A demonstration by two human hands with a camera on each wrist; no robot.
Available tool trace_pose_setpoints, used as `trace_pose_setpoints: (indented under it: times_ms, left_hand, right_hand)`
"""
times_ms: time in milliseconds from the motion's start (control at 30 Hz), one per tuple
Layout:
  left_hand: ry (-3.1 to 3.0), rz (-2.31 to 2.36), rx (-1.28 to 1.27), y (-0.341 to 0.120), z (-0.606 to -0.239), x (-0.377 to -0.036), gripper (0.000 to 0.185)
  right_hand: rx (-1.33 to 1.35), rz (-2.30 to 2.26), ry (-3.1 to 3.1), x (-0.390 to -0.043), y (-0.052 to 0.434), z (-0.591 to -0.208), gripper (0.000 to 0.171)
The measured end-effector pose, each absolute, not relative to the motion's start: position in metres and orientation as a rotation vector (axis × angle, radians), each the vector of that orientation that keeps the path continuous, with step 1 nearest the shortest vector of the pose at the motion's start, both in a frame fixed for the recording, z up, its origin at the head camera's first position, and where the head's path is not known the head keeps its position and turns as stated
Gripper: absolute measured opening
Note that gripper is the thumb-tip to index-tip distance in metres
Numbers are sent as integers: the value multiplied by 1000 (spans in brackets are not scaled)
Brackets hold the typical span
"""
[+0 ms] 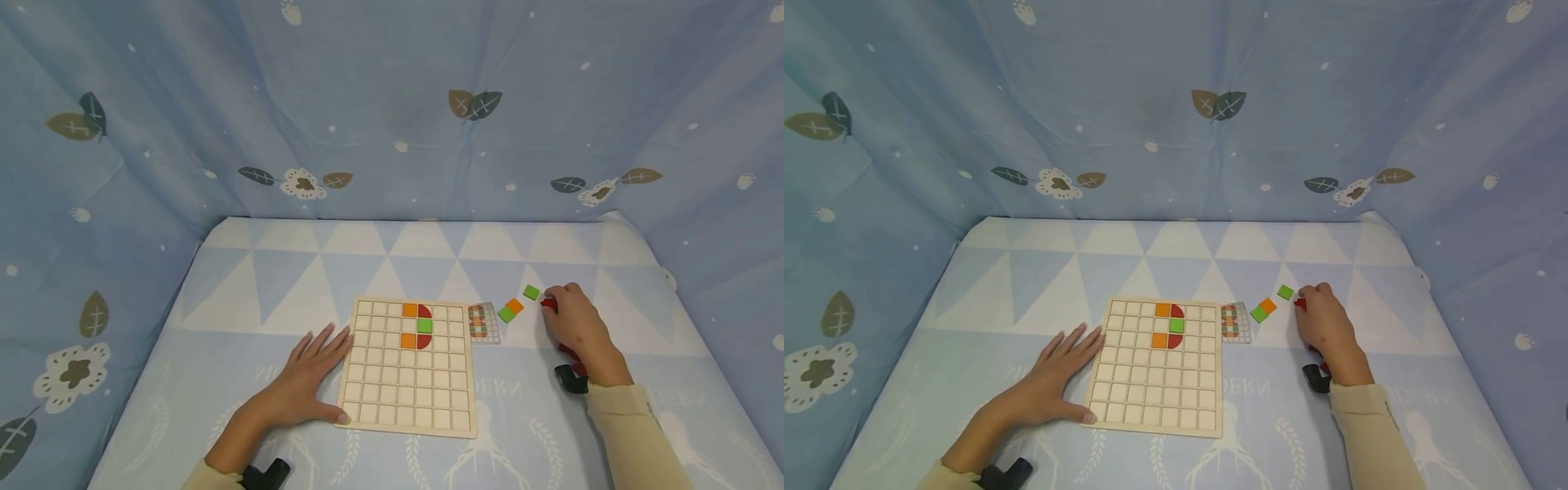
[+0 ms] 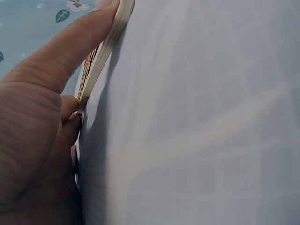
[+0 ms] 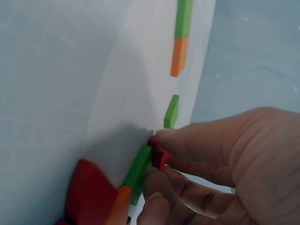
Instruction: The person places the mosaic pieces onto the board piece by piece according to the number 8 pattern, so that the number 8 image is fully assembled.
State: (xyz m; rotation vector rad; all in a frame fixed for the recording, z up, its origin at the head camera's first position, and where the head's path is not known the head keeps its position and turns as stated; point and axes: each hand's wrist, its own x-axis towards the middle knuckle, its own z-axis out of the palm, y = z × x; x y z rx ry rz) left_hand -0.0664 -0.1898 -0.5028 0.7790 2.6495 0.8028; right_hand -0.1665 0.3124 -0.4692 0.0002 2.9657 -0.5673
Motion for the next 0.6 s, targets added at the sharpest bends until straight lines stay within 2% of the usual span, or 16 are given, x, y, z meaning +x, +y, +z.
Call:
trace_pose_setpoints:
  times_ms: [167,600]
  left_hand:
    - [2657,793,781,-190,-504,-67,129]
    - [2654,793,776,-190,-504,-67,130]
  right_hand:
    - [70,-608,2952,-168,315,-469,37]
    - [161,-741,2862,-160,326,-467,35]
